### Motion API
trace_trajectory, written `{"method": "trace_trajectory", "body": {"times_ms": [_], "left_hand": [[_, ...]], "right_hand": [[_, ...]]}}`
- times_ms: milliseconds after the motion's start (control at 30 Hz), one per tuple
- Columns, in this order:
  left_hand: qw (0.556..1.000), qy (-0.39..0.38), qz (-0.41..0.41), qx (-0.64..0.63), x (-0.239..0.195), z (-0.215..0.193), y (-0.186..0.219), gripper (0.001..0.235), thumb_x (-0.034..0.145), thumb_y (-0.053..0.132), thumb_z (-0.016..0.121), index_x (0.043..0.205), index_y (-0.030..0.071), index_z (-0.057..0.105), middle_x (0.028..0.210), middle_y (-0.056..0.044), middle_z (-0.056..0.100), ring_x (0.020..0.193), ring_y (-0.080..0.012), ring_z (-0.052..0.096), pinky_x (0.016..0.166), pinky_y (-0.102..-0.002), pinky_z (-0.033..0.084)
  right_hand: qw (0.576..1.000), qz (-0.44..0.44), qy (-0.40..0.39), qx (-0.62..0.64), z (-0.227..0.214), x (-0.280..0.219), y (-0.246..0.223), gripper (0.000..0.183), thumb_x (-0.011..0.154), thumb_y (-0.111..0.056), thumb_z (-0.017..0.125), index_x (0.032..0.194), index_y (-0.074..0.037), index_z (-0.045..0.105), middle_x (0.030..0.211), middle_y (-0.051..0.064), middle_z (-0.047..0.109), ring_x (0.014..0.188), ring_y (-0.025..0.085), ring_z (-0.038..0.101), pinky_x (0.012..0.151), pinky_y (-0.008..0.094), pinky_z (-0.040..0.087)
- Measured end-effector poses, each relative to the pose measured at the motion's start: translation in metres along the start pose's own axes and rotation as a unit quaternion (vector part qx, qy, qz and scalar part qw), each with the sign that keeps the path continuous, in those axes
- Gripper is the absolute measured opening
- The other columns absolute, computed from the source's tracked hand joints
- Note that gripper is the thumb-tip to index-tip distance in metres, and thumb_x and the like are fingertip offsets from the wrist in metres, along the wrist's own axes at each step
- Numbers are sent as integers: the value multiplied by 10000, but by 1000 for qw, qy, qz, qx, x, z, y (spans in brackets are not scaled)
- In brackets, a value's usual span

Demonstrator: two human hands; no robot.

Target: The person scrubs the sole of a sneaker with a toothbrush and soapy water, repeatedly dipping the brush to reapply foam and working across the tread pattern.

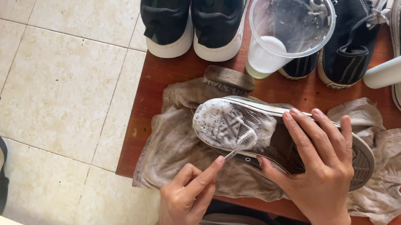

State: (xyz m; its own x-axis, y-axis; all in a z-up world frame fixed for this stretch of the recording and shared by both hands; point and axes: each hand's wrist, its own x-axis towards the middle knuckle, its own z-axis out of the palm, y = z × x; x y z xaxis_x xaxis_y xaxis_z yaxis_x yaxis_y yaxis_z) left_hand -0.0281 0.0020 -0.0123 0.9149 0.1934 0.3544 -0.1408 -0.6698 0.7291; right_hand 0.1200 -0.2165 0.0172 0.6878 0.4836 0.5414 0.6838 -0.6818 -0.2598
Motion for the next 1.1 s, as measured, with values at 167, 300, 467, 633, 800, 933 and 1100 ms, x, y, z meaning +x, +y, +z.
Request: {"method": "trace_trajectory", "body": {"times_ms": [167,300,467,633,800,933,1100], "left_hand": [[995,91,-23,24,-9,7,-38,397,1143,232,689,1538,256,664,879,72,530,622,-46,379,488,-215,323],[1000,-9,-10,-16,-1,-1,0,457,1082,69,723,1527,169,688,884,9,520,665,-106,465,629,-241,480],[996,80,-39,22,-5,3,-31,395,1150,305,652,1542,266,661,869,71,513,627,-55,356,520,-246,313],[1000,0,-21,-8,-2,4,-9,460,1078,79,723,1524,190,691,894,19,530,667,-85,487,652,-221,514],[996,85,-29,3,-2,5,-24,417,1140,204,689,1555,217,650,874,71,489,654,-56,381,522,-234,336],[1000,-1,-8,13,4,0,-9,442,1112,112,687,1549,178,668,900,8,496,697,-96,522,676,-230,513],[996,57,-54,33,9,-2,-13,453,1114,163,701,1558,246,659,907,46,499,622,-77,380,547,-252,358]], "right_hand": [[1000,3,-1,0,1,-2,1,668,955,-440,916,1478,-55,759,1475,126,760,1452,384,670,1385,621,318],[1000,1,-4,-1,1,-1,1,673,953,-443,918,1479,-57,755,1477,130,759,1459,388,668,1391,610,310],[1000,3,-3,1,1,-2,1,676,948,-437,927,1478,-53,761,1481,132,757,1455,391,668,1385,634,321],[1000,4,-5,-2,1,-1,2,679,939,-437,935,1476,-60,762,1479,119,759,1457,375,663,1389,621,323],[1000,0,-1,-5,0,-1,0,669,958,-441,923,1472,-43,767,1468,133,767,1447,387,675,1384,615,324],[1000,0,-2,2,2,-2,2,667,950,-429,927,1469,-41,768,1468,134,766,1449,385,670,1389,616,315],[1000,2,-2,-5,1,-2,1,668,946,-419,932,1477,-50,763,1471,128,764,1454,382,670,1389,615,317]]}}
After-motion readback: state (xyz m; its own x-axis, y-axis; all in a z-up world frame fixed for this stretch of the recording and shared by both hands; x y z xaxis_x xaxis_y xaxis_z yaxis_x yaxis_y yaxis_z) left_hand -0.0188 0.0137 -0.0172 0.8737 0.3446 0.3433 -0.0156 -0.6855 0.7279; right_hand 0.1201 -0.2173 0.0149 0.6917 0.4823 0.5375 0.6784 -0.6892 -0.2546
